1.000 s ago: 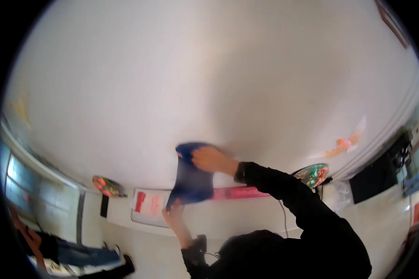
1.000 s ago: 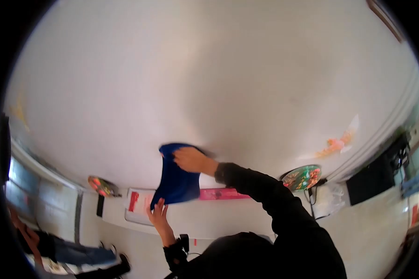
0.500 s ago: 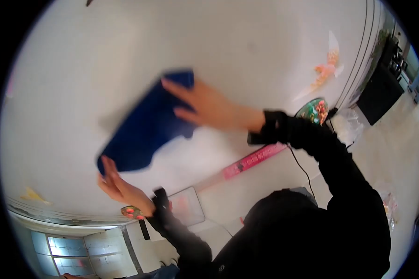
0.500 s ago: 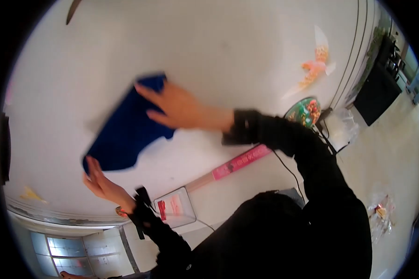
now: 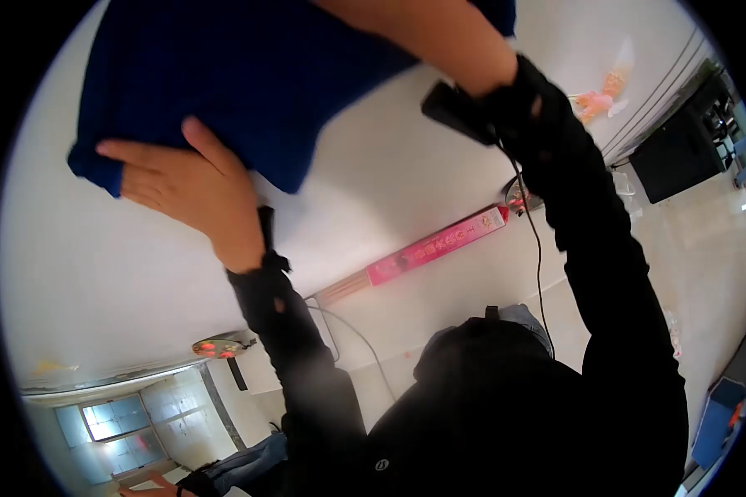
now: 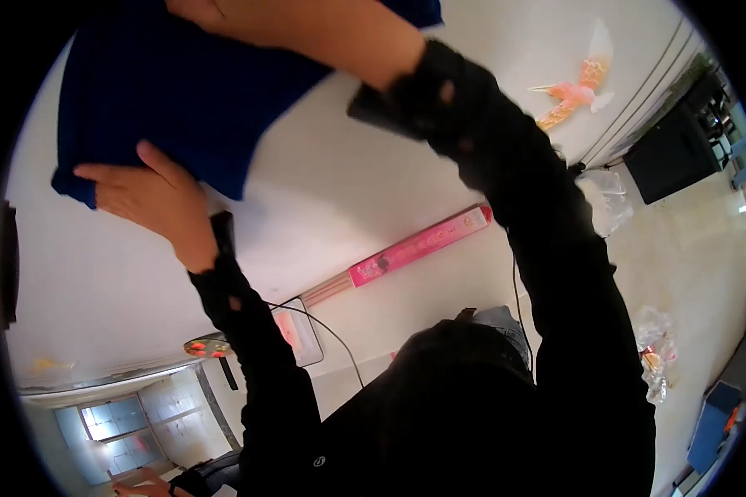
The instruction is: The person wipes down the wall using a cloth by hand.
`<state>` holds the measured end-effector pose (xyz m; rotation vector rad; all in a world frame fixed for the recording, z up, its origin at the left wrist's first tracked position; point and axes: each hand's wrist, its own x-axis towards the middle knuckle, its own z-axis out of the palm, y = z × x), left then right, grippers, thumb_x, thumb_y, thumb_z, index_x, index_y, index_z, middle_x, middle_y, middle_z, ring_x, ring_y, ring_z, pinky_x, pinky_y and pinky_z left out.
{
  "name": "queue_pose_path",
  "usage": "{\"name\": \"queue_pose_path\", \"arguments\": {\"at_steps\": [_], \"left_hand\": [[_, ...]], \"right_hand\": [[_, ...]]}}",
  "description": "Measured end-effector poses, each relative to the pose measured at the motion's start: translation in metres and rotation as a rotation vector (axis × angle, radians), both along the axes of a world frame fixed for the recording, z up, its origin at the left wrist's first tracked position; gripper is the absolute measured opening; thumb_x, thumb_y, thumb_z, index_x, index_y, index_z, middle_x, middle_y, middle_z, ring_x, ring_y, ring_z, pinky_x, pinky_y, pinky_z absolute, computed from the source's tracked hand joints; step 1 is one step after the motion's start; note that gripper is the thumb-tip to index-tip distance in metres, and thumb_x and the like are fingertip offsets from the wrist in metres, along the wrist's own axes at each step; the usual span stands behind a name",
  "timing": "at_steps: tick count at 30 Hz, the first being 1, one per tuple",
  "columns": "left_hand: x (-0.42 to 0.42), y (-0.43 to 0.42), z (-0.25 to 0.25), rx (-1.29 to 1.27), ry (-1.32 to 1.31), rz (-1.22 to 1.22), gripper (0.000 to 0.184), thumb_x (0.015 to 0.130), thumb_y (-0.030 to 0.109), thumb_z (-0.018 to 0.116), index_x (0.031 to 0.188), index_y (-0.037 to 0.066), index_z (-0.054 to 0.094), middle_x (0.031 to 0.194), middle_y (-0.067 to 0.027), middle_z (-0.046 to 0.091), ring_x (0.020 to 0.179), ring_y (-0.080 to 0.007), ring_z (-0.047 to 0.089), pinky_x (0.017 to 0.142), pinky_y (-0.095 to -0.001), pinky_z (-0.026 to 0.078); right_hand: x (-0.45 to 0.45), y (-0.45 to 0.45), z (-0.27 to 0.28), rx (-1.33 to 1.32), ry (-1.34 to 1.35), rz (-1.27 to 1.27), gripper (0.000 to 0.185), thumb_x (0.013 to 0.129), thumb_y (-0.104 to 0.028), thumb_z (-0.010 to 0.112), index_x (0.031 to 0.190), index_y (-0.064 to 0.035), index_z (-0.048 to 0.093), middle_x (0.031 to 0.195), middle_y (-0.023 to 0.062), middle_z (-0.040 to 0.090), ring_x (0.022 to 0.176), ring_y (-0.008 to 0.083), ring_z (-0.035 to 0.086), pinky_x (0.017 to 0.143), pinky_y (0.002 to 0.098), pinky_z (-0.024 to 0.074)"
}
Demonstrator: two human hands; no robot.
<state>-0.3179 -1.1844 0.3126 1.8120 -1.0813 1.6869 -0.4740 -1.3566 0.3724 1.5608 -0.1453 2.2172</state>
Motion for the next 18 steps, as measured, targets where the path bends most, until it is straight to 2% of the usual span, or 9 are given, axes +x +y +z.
{"name": "queue_pose_path", "arguments": {"at_steps": [2,6,7,8,9,13,15,17,18], "left_hand": [[-0.013,0.003,-0.033,0.029,0.150,0.021,0.087,0.095,0.054,0.029,0.141,-0.015,0.005,0.117,-0.0394,0.040,0.102,-0.0456,0.044,0.094,-0.0491,0.035],[-0.028,0.006,-0.117,0.083,0.417,0.048,0.088,0.093,0.054,0.030,0.139,-0.019,0.009,0.133,-0.0453,0.026,0.122,-0.0592,0.031,0.106,-0.0558,0.022],[-0.029,0.008,-0.142,0.113,0.501,0.065,0.090,0.090,0.051,0.036,0.137,-0.021,0.009,0.133,-0.0465,0.025,0.122,-0.0611,0.029,0.105,-0.0582,0.022],[-0.024,0.013,-0.176,0.215,0.440,0.110,0.091,0.085,0.044,0.047,0.135,-0.024,0.012,0.133,-0.0472,0.024,0.122,-0.0618,0.028,0.104,-0.0622,0.021],[-0.007,0.022,-0.235,0.381,0.439,0.100,0.091,0.077,0.034,0.056,0.137,-0.020,0.014,0.136,-0.0444,0.022,0.123,-0.0608,0.028,0.104,-0.0648,0.020],[-0.069,0.020,-0.220,0.353,0.591,-0.402,0.058,0.069,0.013,0.061,0.121,-0.008,0.048,0.122,-0.0283,0.048,0.116,-0.0479,0.044,0.102,-0.0549,0.034],[-0.054,0.036,-0.279,0.680,0.528,-0.231,0.060,0.072,0.011,0.060,0.123,-0.015,0.041,0.120,-0.0312,0.047,0.115,-0.0473,0.044,0.101,-0.0522,0.035],[-0.065,0.056,-0.308,0.637,0.443,-0.238,0.063,0.071,0.009,0.059,0.126,-0.013,0.040,0.120,-0.0287,0.048,0.116,-0.0440,0.044,0.103,-0.0483,0.034],[-0.077,0.073,-0.313,0.734,0.647,-0.238,0.064,0.071,0.009,0.058,0.128,-0.013,0.039,0.120,-0.0271,0.048,0.118,-0.0419,0.043,0.104,-0.0464,0.033]], "right_hand": [[-0.007,0.005,-0.029,0.077,0.073,-0.011,0.062,0.086,-0.031,0.054,0.141,-0.0109,0.037,0.115,0.0252,0.058,0.106,0.0407,0.055,0.106,0.0474,0.0295],[-0.023,0.027,-0.093,0.415,0.439,-0.074,0.056,0.084,-0.030,0.057,0.137,-0.0163,0.045,0.114,0.0152,0.058,0.101,0.0353,0.054,0.096,0.0441,0.0359],[-0.016,0.028,-0.125,0.373,0.410,-0.046,0.049,0.083,-0.029,0.059,0.130,-0.0199,0.055,0.101,0.0059,0.064,0.089,0.0282,0.059,0.085,0.0397,0.0450],[-0.015,0.029,-0.145,0.290,0.508,-0.014,0.051,0.079,-0.026,0.060,0.129,-0.0212,0.056,0.100,0.0028,0.064,0.086,0.0249,0.059,0.083,0.0378,0.0455],[-0.016,0.030,-0.164,0.203,0.603,0.016,0.053,0.075,-0.023,0.061,0.128,-0.0225,0.058,0.099,-0.0004,0.064,0.083,0.0216,0.059,0.081,0.0360,0.0460],[-0.022,0.047,-0.251,0.183,1.437,0.014,0.065,0.079,-0.020,0.056,0.142,-0.0196,0.040,0.100,0.0036,0.066,0.086,0.0200,0.061,0.080,0.0340,0.0457],[-0.017,0.041,-0.314,0.174,1.172,0.275,0.069,0.080,-0.019,0.054,0.145,-0.0160,0.033,0.100,0.0068,0.065,0.086,0.0204,0.061,0.080,0.0334,0.0453],[-0.035,0.044,-0.366,0.185,1.526,0.117,0.029,0.079,-0.019,0.054,0.106,-0.0107,0.059,0.103,0.0098,0.064,0.102,0.0233,0.055,0.092,0.0377,0.0399],[-0.047,0.048,-0.387,0.216,1.633,0.093,0.020,0.078,-0.018,0.054,0.089,-0.0088,0.068,0.105,0.0113,0.063,0.108,0.0244,0.053,0.096,0.0394,0.0379]]}}
